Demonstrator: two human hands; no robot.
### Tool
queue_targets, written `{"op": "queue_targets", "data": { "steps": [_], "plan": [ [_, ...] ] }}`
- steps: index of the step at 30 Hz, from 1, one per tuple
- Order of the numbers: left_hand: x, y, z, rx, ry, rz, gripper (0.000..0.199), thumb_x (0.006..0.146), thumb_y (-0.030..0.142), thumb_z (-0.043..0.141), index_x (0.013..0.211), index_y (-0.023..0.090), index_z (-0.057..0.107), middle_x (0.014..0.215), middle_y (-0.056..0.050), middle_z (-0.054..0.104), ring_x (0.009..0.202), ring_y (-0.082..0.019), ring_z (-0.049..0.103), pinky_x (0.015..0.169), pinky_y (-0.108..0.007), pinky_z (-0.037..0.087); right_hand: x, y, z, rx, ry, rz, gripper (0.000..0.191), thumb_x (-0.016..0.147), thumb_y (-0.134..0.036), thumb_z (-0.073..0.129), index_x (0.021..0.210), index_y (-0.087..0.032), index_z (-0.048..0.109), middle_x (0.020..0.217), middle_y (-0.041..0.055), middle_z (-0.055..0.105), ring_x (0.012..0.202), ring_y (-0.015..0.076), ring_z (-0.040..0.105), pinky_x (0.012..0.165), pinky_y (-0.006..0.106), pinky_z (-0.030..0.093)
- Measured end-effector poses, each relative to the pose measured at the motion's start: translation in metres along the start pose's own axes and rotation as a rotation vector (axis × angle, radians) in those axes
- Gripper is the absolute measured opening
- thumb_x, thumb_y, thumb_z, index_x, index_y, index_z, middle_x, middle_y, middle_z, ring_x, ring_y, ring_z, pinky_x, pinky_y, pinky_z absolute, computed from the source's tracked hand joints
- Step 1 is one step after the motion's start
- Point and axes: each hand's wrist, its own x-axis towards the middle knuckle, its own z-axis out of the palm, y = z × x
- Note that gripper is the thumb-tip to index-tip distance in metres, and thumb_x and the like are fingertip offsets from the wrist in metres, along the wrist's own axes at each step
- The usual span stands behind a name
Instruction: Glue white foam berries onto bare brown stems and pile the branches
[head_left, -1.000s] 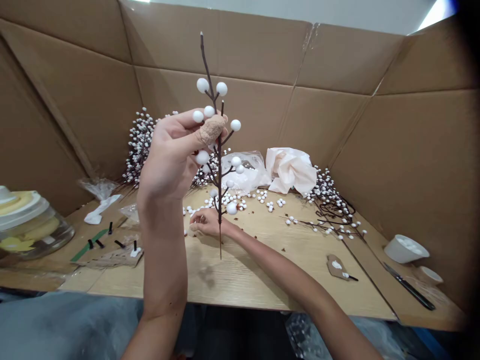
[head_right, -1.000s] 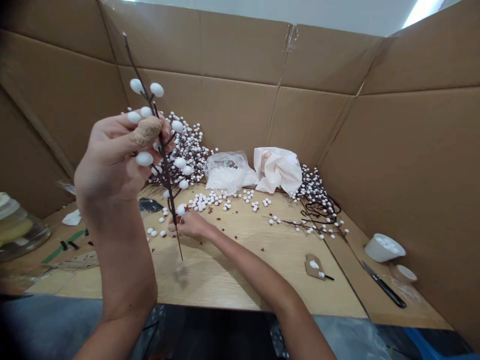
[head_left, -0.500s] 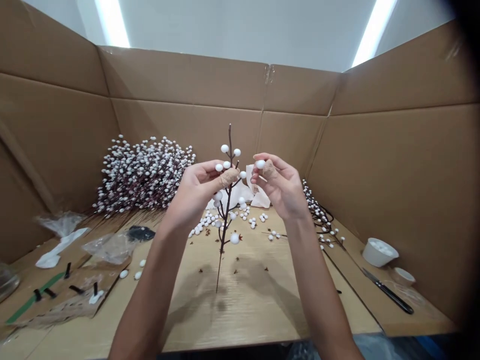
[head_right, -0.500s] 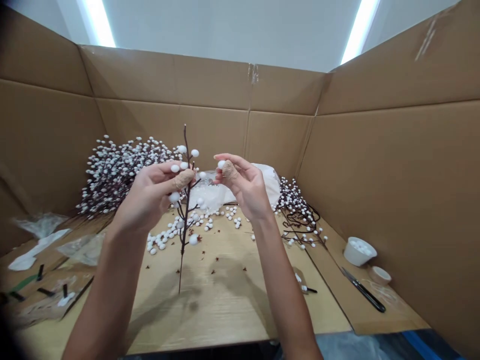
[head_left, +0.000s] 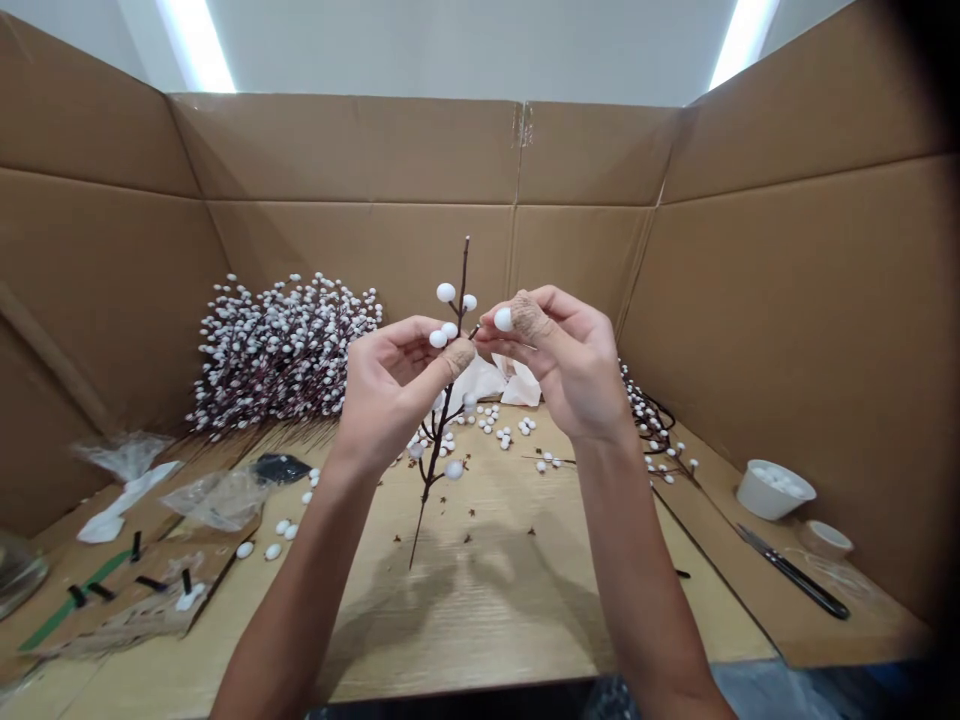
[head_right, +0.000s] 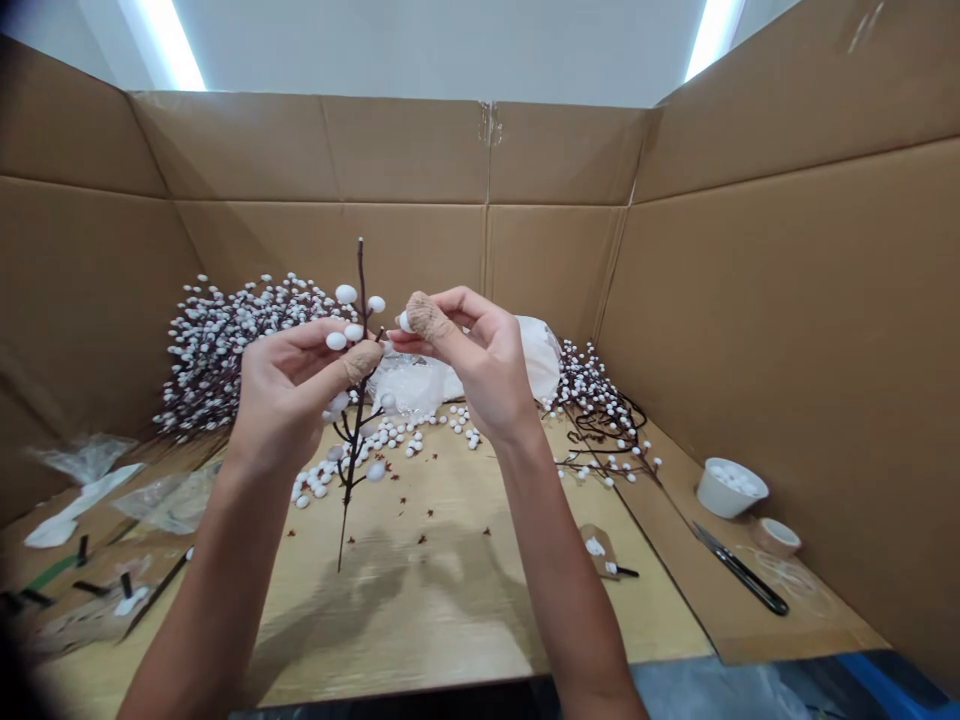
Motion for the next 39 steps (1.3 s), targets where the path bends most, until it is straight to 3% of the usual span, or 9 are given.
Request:
{"op": "queue_targets", "data": {
  "steps": [14,24,39],
  "plan": [
    [0.001,0.002,0.003,0.032,-0.033,-0.040,0.010,0.062,0.018,0.076,0.068,0.015,0.068,0.067,0.000,0.065,0.062,-0.012,0.061,0.058,-0.022,0.051,-0.001,0.001,-0.004,-0.026,-0.108,-0.015,0.017,0.080,-0.036,0.064,0.078,-0.019,0.060,0.080,0.0006,0.068,0.078,0.0130,0.066,0.074,0.029,0.056],
    [0.001,0.005,0.002,0.064,-0.070,-0.028,0.010,0.064,0.019,0.076,0.069,0.015,0.068,0.068,-0.001,0.066,0.062,-0.011,0.060,0.059,-0.022,0.051,-0.001,0.002,-0.005,-0.078,-0.117,-0.028,0.019,0.077,-0.036,0.067,0.078,-0.019,0.060,0.079,0.0008,0.068,0.077,0.0136,0.067,0.074,0.030,0.057],
    [0.000,-0.001,-0.001,0.176,-0.034,0.031,0.007,0.067,0.015,0.073,0.071,0.015,0.067,0.068,0.000,0.064,0.064,-0.011,0.058,0.060,-0.022,0.047,0.002,0.017,-0.001,-0.163,-0.090,-0.065,0.026,0.071,-0.042,0.072,0.077,-0.018,0.063,0.080,0.0019,0.069,0.074,0.0127,0.065,0.074,0.029,0.057]
  ]
}}
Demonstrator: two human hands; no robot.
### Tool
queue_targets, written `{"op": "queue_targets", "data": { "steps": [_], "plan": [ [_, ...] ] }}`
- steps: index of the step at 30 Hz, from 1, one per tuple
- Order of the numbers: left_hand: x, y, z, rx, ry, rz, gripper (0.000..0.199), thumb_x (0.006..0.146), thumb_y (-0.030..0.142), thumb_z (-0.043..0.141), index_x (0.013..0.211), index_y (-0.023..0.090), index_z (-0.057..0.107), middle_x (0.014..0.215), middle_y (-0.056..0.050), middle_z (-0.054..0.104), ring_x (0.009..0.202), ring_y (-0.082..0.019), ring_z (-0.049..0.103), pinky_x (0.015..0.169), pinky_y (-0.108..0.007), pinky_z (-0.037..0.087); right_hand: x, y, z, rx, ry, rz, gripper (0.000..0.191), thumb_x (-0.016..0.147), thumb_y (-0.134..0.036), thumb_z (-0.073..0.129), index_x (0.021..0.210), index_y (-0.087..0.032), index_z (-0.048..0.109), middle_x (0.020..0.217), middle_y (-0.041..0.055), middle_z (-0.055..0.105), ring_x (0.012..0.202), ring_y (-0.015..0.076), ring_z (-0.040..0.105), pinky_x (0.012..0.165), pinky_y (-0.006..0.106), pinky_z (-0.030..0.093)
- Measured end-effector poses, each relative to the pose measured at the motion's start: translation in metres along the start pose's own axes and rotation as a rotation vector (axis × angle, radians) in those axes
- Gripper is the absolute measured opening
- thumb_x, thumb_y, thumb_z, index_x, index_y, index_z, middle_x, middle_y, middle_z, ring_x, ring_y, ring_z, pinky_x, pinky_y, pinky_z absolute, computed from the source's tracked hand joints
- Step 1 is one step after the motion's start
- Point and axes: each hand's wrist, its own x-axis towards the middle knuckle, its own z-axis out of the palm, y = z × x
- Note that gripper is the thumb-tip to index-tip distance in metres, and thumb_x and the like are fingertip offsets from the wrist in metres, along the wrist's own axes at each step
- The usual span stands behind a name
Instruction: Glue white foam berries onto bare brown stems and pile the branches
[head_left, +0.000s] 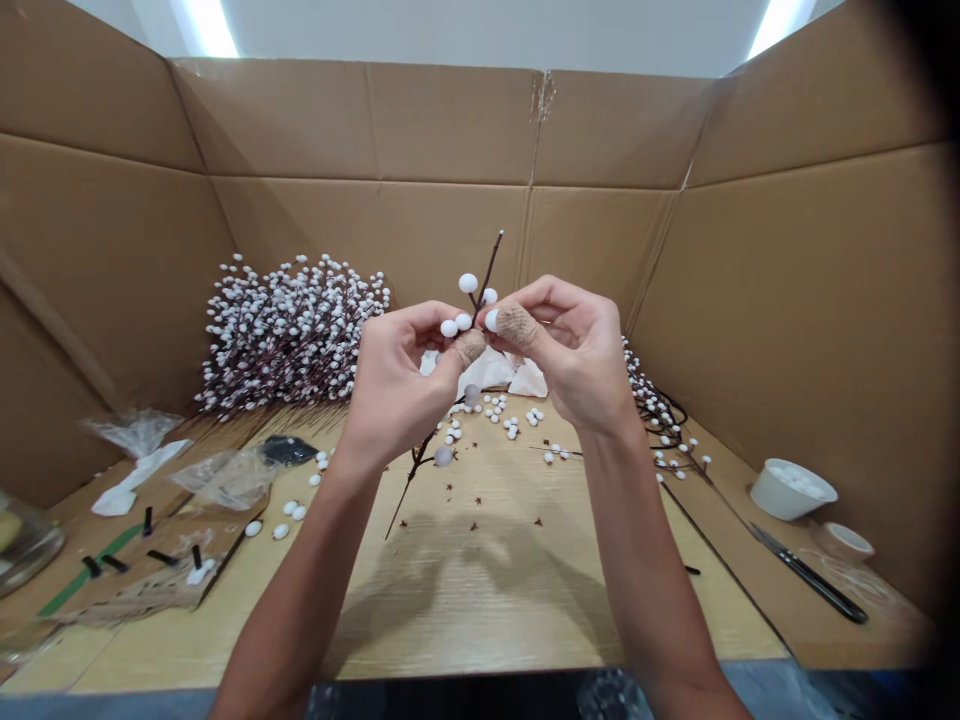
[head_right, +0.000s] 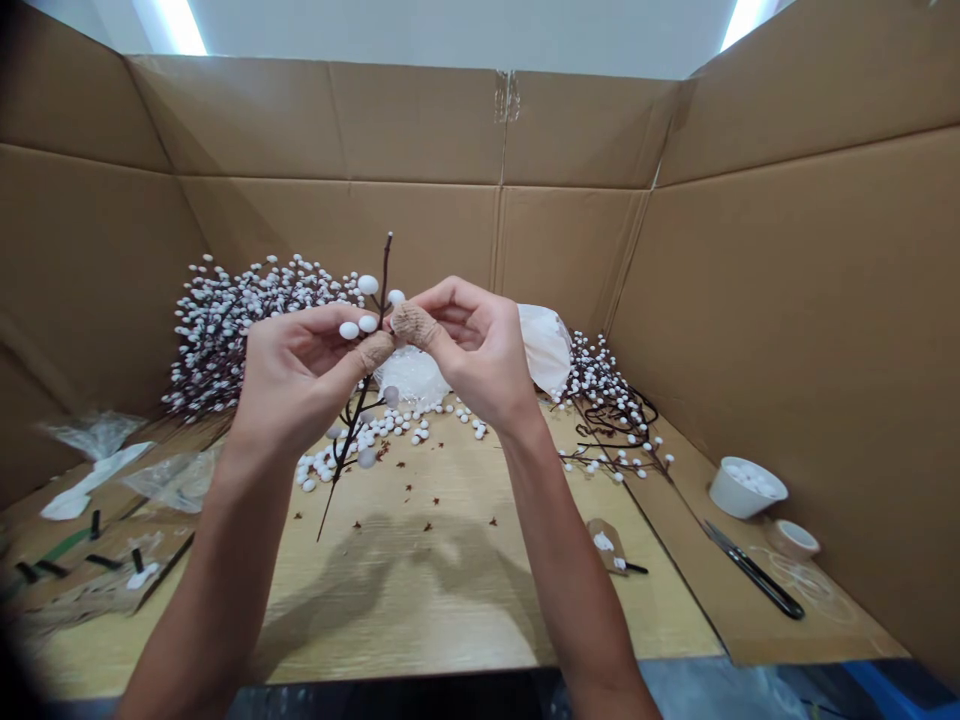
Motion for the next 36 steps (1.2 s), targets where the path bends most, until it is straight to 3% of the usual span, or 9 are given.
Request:
{"op": "queue_targets", "data": {
  "steps": [13,25,31,36],
  "plan": [
    [0.002,-0.003,-0.001,0.025,0.011,-0.036,0.013,0.065,0.024,0.075,0.069,0.015,0.067,0.068,-0.002,0.065,0.064,-0.014,0.060,0.061,-0.026,0.050,0.002,0.007,0.001,0.047,0.026,0.082,0.024,0.069,-0.040,0.074,0.073,-0.019,0.064,0.078,0.0019,0.069,0.074,0.0131,0.064,0.072,0.030,0.056],
    [0.006,0.009,-0.028,0.035,-0.265,-0.146,0.019,0.071,0.028,0.072,0.088,0.018,0.071,0.085,-0.006,0.070,0.076,-0.016,0.065,0.066,-0.025,0.054,0.007,0.010,0.001,0.223,0.043,0.177,0.018,0.068,-0.034,0.075,0.071,-0.019,0.066,0.076,0.0006,0.068,0.073,0.0119,0.065,0.079,0.031,0.056],
    [0.009,0.006,-0.033,0.044,-0.144,-0.104,0.036,0.064,0.029,0.078,0.098,0.020,0.069,0.100,-0.009,0.068,0.088,-0.018,0.065,0.070,-0.025,0.054,0.006,0.013,0.004,0.194,0.019,0.161,0.020,0.067,-0.034,0.076,0.073,-0.018,0.067,0.074,0.0014,0.069,0.071,0.0121,0.065,0.076,0.030,0.056],
    [0.014,-0.008,-0.029,-0.023,-0.016,-0.053,0.020,0.070,0.032,0.073,0.086,0.020,0.070,0.090,-0.006,0.069,0.080,-0.015,0.063,0.071,-0.026,0.052,0.004,0.014,0.010,0.079,-0.030,0.111,0.022,0.067,-0.035,0.076,0.075,-0.017,0.068,0.072,0.0018,0.068,0.068,0.0114,0.063,0.071,0.028,0.054]
  ]
}}
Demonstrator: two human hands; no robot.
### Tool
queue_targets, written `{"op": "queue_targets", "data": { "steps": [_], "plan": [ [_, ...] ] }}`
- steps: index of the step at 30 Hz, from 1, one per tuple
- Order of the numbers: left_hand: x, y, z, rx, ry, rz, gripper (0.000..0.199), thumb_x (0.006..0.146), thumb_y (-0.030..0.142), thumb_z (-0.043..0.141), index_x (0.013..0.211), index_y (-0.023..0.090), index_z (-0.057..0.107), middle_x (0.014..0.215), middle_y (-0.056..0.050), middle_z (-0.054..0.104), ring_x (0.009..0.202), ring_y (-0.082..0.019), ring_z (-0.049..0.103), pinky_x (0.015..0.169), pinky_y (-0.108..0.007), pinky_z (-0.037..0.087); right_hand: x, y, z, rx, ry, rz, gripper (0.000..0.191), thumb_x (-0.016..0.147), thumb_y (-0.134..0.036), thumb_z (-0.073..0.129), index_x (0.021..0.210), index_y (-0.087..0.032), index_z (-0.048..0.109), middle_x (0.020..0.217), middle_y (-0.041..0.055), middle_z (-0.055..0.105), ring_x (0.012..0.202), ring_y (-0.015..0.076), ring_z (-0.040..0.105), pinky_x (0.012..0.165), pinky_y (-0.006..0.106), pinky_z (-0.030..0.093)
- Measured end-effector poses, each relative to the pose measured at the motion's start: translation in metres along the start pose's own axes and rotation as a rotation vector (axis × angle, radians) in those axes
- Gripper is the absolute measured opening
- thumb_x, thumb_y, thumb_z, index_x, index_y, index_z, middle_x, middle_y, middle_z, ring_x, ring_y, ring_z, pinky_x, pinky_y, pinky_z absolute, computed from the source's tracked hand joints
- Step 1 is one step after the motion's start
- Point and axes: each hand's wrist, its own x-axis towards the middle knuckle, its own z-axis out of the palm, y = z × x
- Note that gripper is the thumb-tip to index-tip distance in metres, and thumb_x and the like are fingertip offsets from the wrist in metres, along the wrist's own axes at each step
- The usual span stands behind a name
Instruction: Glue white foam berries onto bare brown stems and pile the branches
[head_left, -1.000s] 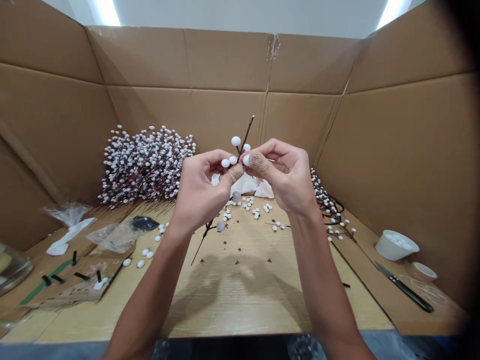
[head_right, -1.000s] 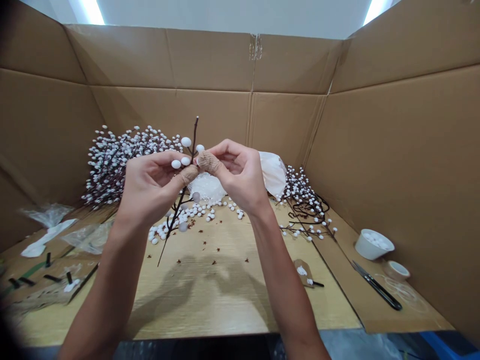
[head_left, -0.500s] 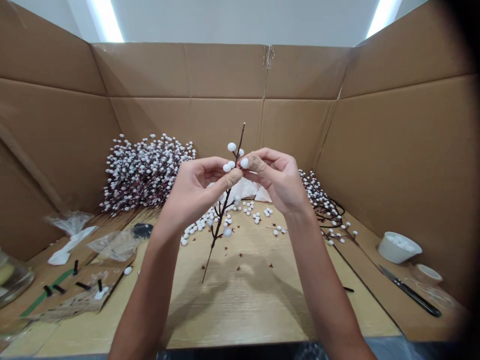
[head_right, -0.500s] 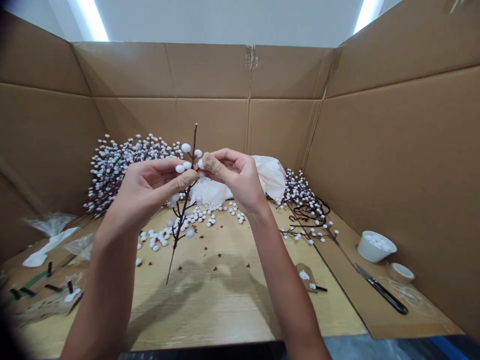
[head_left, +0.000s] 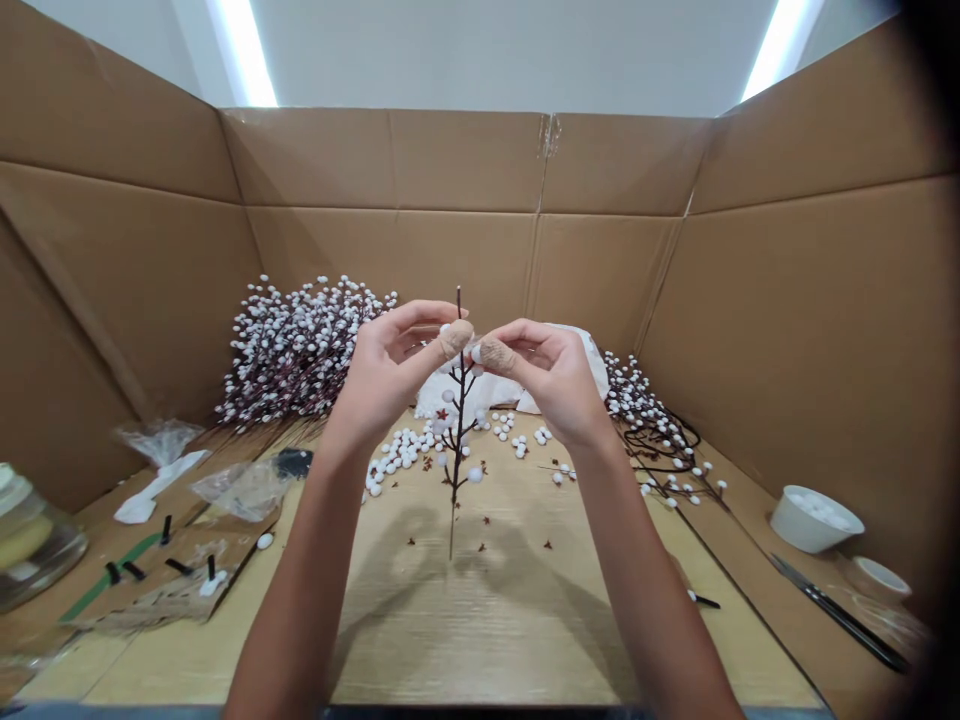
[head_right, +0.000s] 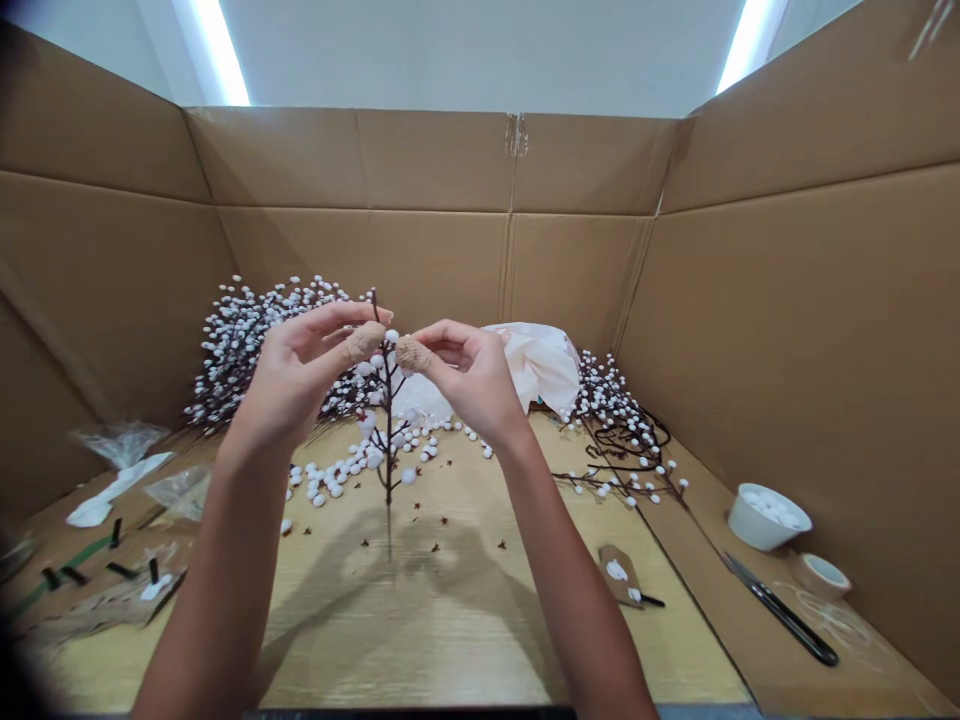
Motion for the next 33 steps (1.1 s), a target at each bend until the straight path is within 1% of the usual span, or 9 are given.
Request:
{"op": "queue_targets", "data": {
  "steps": [7,12,16,19,21,24,27,30,33],
  "plan": [
    [0.003,-0.008,0.000,-0.072,0.086,0.008,0.010,0.068,0.026,0.075,0.076,0.020,0.070,0.077,-0.002,0.067,0.071,-0.012,0.061,0.068,-0.023,0.050,0.000,0.004,0.007,-0.069,-0.006,-0.006,0.023,0.067,-0.037,0.075,0.076,-0.017,0.066,0.077,0.0020,0.069,0.072,0.0121,0.064,0.073,0.029,0.054],
    [0.002,-0.005,0.002,-0.076,0.083,-0.014,0.011,0.068,0.029,0.074,0.073,0.020,0.070,0.074,-0.002,0.067,0.069,-0.012,0.061,0.066,-0.025,0.050,-0.004,-0.006,0.010,-0.140,-0.015,-0.041,0.026,0.069,-0.042,0.073,0.075,-0.017,0.066,0.075,0.0018,0.068,0.072,0.0123,0.064,0.072,0.028,0.054],
    [0.003,-0.003,-0.001,-0.054,0.144,0.032,0.012,0.069,0.030,0.073,0.073,0.020,0.068,0.072,-0.001,0.066,0.066,-0.011,0.061,0.063,-0.025,0.048,-0.007,-0.008,0.010,-0.164,0.057,-0.061,0.030,0.077,-0.047,0.063,0.077,-0.018,0.065,0.075,0.0024,0.067,0.074,0.0128,0.063,0.075,0.028,0.053],
    [0.006,-0.004,-0.013,-0.044,0.201,0.080,0.021,0.068,0.038,0.075,0.075,0.021,0.066,0.072,0.001,0.065,0.068,-0.011,0.060,0.062,-0.025,0.047,-0.009,0.022,0.017,-0.113,0.128,0.033,0.037,0.084,-0.053,0.050,0.077,-0.019,0.062,0.073,0.0024,0.064,0.069,0.0120,0.062,0.069,0.027,0.052],
    [0.009,-0.004,-0.023,-0.056,0.204,0.107,0.029,0.065,0.044,0.077,0.077,0.021,0.064,0.070,0.004,0.064,0.068,-0.009,0.058,0.061,-0.025,0.046,-0.016,0.059,0.029,-0.139,0.068,0.170,0.037,0.086,-0.050,0.046,0.074,-0.018,0.060,0.072,0.0025,0.062,0.065,0.0113,0.060,0.062,0.025,0.050],
    [0.012,-0.004,-0.038,-0.100,0.217,0.161,0.036,0.063,0.049,0.077,0.078,0.020,0.062,0.068,0.007,0.061,0.065,-0.006,0.055,0.059,-0.023,0.044,-0.034,0.119,0.055,-0.397,-0.313,0.400,0.025,0.085,-0.032,0.047,0.070,-0.015,0.058,0.066,0.0007,0.059,0.061,0.0097,0.055,0.060,0.022,0.046],
    [0.012,0.000,-0.048,-0.121,0.263,0.186,0.040,0.065,0.055,0.074,0.081,0.020,0.060,0.066,0.009,0.059,0.064,-0.003,0.053,0.058,-0.022,0.042,-0.052,0.162,0.080,-0.482,-0.456,0.449,0.006,0.074,-0.018,0.058,0.070,-0.015,0.061,0.064,-0.0003,0.060,0.060,0.0107,0.055,0.059,0.021,0.042],
    [0.009,0.005,-0.056,-0.154,0.280,0.162,0.045,0.059,0.058,0.076,0.079,0.020,0.059,0.066,0.010,0.059,0.065,-0.004,0.052,0.057,-0.021,0.042,-0.060,0.182,0.097,-0.536,-0.537,0.434,0.006,0.070,-0.014,0.060,0.074,-0.016,0.064,0.063,-0.0008,0.061,0.059,0.0109,0.053,0.057,0.021,0.038],
    [0.007,0.008,-0.064,-0.179,0.261,0.134,0.046,0.056,0.054,0.079,0.078,0.019,0.059,0.067,0.010,0.061,0.067,-0.004,0.055,0.057,-0.021,0.042,-0.061,0.187,0.109,-0.586,-0.573,0.394,0.008,0.071,-0.016,0.060,0.078,-0.016,0.065,0.061,-0.0016,0.057,0.058,0.0110,0.049,0.056,0.022,0.034]
  ]
}}
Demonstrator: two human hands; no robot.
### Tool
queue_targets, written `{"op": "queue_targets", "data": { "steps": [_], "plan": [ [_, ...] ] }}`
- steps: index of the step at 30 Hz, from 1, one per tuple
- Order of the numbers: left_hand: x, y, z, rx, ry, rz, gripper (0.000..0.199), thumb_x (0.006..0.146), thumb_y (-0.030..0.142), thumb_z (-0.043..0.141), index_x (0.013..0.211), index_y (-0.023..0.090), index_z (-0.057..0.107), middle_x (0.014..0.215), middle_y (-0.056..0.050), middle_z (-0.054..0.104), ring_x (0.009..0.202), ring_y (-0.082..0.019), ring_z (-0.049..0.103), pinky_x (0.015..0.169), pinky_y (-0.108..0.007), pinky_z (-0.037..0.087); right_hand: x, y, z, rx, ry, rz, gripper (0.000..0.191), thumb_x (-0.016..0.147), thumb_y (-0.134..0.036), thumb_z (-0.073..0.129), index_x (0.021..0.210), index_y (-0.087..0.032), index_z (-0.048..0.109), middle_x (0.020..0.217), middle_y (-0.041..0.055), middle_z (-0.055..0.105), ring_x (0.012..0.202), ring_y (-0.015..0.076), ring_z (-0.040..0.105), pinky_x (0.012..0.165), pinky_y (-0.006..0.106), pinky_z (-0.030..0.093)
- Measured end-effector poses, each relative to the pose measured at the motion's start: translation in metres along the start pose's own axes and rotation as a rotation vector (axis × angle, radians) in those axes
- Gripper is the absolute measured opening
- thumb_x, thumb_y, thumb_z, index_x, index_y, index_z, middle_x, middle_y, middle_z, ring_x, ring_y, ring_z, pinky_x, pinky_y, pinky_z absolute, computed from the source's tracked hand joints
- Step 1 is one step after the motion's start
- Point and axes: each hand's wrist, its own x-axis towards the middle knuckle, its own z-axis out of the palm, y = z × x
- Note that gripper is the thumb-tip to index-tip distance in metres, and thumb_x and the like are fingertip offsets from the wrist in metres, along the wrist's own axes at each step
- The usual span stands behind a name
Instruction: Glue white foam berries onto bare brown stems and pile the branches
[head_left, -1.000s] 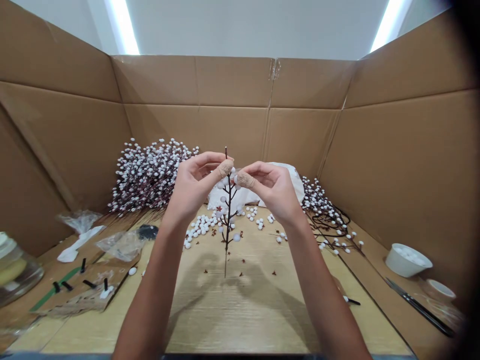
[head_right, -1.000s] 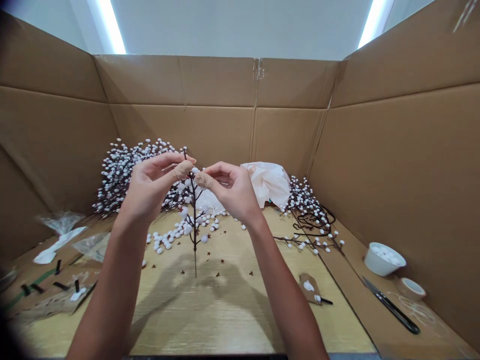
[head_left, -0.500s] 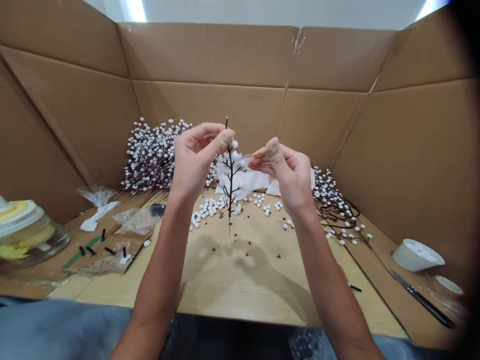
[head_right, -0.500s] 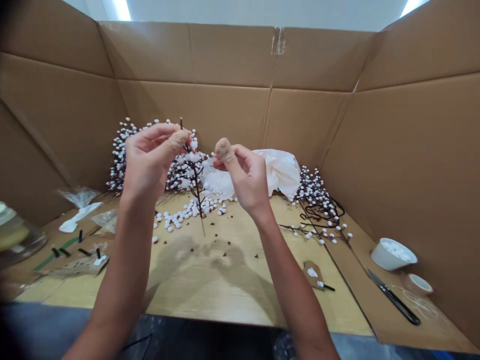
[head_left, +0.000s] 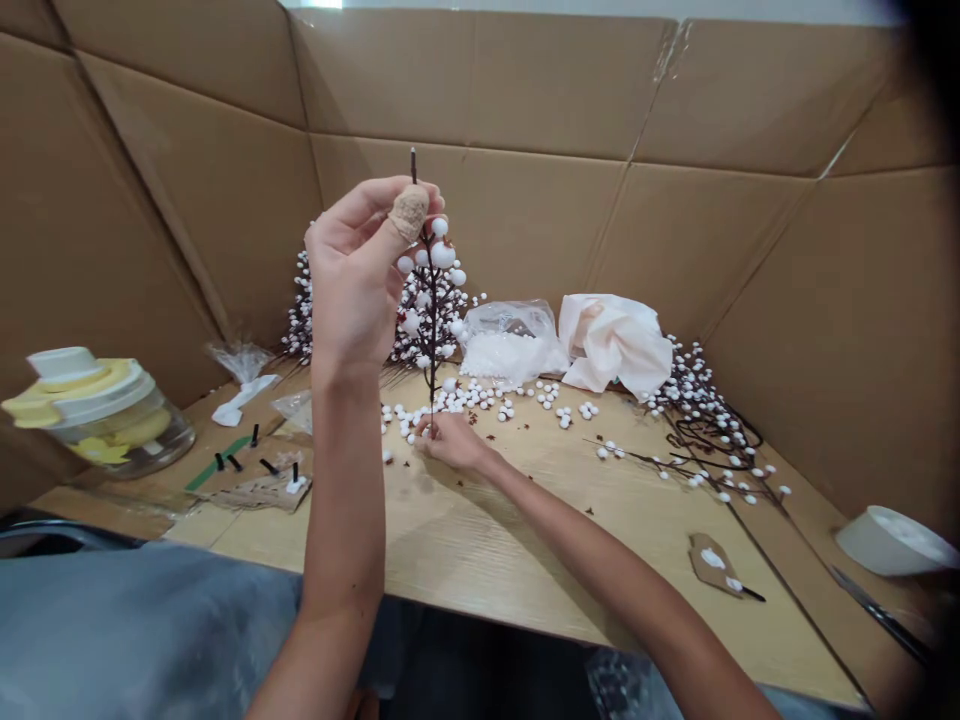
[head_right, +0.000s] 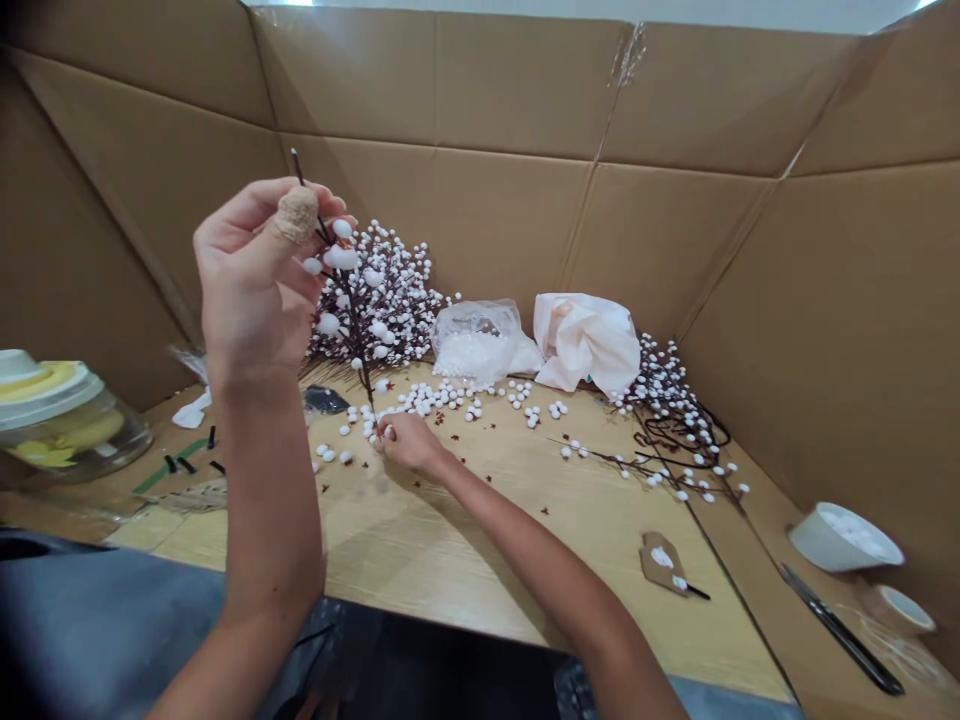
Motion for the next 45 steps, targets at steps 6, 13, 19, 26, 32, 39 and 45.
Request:
{"op": "queue_targets", "data": {
  "steps": [6,13,19,26,32,39,45],
  "plan": [
    [0.000,-0.001,-0.010,0.009,-0.038,0.051,0.032,0.062,0.048,0.078,0.077,0.023,0.066,0.070,0.003,0.065,0.067,-0.009,0.056,0.054,-0.025,0.042,0.010,-0.010,0.012,-0.064,0.070,0.041,0.008,0.069,-0.020,0.064,0.075,-0.016,0.061,0.061,-0.0023,0.051,0.058,0.0112,0.046,0.056,0.023,0.030],
    [-0.006,-0.001,-0.004,0.060,-0.072,-0.009,0.019,0.068,0.041,0.076,0.075,0.024,0.071,0.071,-0.001,0.066,0.064,-0.013,0.058,0.054,-0.028,0.047,0.016,-0.006,0.012,0.096,0.073,0.056,0.012,0.064,-0.012,0.065,0.063,-0.016,0.054,0.058,-0.0040,0.051,0.059,0.0100,0.047,0.055,0.021,0.035],
    [-0.011,-0.002,0.009,0.135,-0.107,-0.056,0.015,0.074,0.035,0.071,0.077,0.020,0.071,0.072,-0.003,0.068,0.064,-0.013,0.063,0.052,-0.024,0.050,0.004,-0.015,-0.052,0.406,0.057,0.061,0.019,0.072,-0.031,0.066,0.080,-0.015,0.060,0.067,-0.0003,0.062,0.061,0.0116,0.060,0.060,0.024,0.050],
    [-0.019,-0.011,0.037,0.079,-0.215,-0.059,0.011,0.073,0.029,0.072,0.076,0.018,0.071,0.072,-0.004,0.069,0.064,-0.012,0.064,0.057,-0.023,0.052,-0.047,-0.055,-0.155,1.000,0.235,-0.231,0.020,0.074,-0.030,0.071,0.091,-0.019,0.070,0.083,0.0007,0.068,0.074,0.0064,0.063,0.076,0.018,0.054],
    [-0.032,-0.013,0.062,0.033,-0.290,-0.090,0.004,0.073,0.024,0.071,0.074,0.019,0.072,0.066,-0.001,0.068,0.060,-0.011,0.063,0.053,-0.021,0.051,-0.085,-0.080,-0.193,1.008,0.451,-0.324,0.018,0.073,-0.031,0.072,0.084,-0.018,0.068,0.080,0.0005,0.070,0.070,0.0074,0.066,0.072,0.018,0.056],
    [-0.045,-0.007,0.082,0.028,-0.322,-0.090,0.003,0.074,0.021,0.071,0.075,0.020,0.073,0.066,-0.001,0.069,0.059,-0.010,0.063,0.054,-0.020,0.052,-0.102,-0.092,-0.196,0.856,0.600,-0.524,0.013,0.081,-0.031,0.063,0.088,-0.021,0.063,0.082,0.0004,0.071,0.071,0.0106,0.067,0.071,0.025,0.058],
    [-0.049,-0.006,0.086,0.033,-0.290,-0.077,0.004,0.074,0.019,0.070,0.077,0.020,0.073,0.070,0.000,0.070,0.062,-0.010,0.064,0.058,-0.020,0.053,-0.107,-0.100,-0.193,0.781,0.626,-0.545,0.019,0.082,-0.038,0.061,0.094,-0.024,0.063,0.088,0.0010,0.071,0.084,0.0136,0.067,0.083,0.031,0.055]
  ]
}}
